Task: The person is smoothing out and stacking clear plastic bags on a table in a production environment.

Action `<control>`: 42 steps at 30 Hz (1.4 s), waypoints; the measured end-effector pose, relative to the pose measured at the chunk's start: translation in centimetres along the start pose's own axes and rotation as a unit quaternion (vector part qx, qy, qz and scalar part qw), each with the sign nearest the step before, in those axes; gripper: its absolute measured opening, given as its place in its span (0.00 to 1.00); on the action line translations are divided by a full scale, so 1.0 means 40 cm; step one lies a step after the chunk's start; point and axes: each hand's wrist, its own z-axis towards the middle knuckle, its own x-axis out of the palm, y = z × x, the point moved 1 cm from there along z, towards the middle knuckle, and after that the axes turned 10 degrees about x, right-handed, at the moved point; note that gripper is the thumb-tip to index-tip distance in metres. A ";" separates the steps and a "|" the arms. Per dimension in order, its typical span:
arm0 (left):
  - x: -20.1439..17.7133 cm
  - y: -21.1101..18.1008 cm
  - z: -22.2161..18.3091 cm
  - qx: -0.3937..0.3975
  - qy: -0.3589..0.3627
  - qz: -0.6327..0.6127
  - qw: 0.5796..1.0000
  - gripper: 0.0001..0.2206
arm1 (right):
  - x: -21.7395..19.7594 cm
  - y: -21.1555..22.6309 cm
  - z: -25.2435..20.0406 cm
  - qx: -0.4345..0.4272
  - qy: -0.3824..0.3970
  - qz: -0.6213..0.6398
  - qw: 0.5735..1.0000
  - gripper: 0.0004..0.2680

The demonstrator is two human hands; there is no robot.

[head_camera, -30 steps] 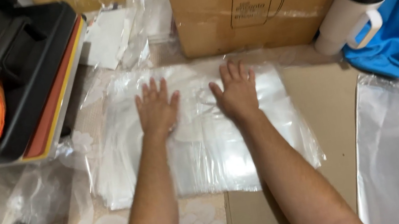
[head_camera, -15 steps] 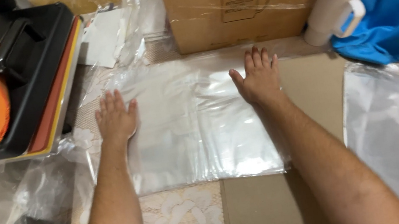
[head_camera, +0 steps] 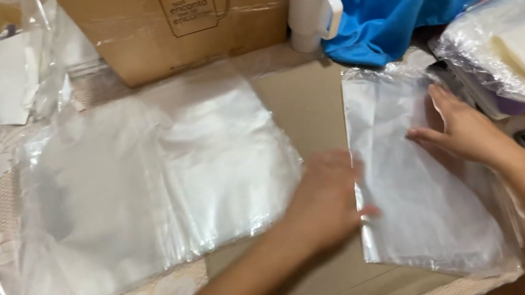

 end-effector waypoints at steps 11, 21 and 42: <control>0.215 -0.042 0.064 0.029 0.161 0.069 0.984 0.49 | -0.030 0.094 -0.087 0.102 -0.093 0.100 0.985 0.26; 0.128 -0.064 0.061 -0.013 0.033 -0.109 0.993 0.44 | -0.085 0.126 -0.144 0.131 -0.003 0.402 0.906 0.24; -0.218 0.215 -0.062 -0.419 -0.219 -0.355 0.806 0.07 | 0.094 0.235 0.063 -0.148 -0.092 0.372 0.912 0.13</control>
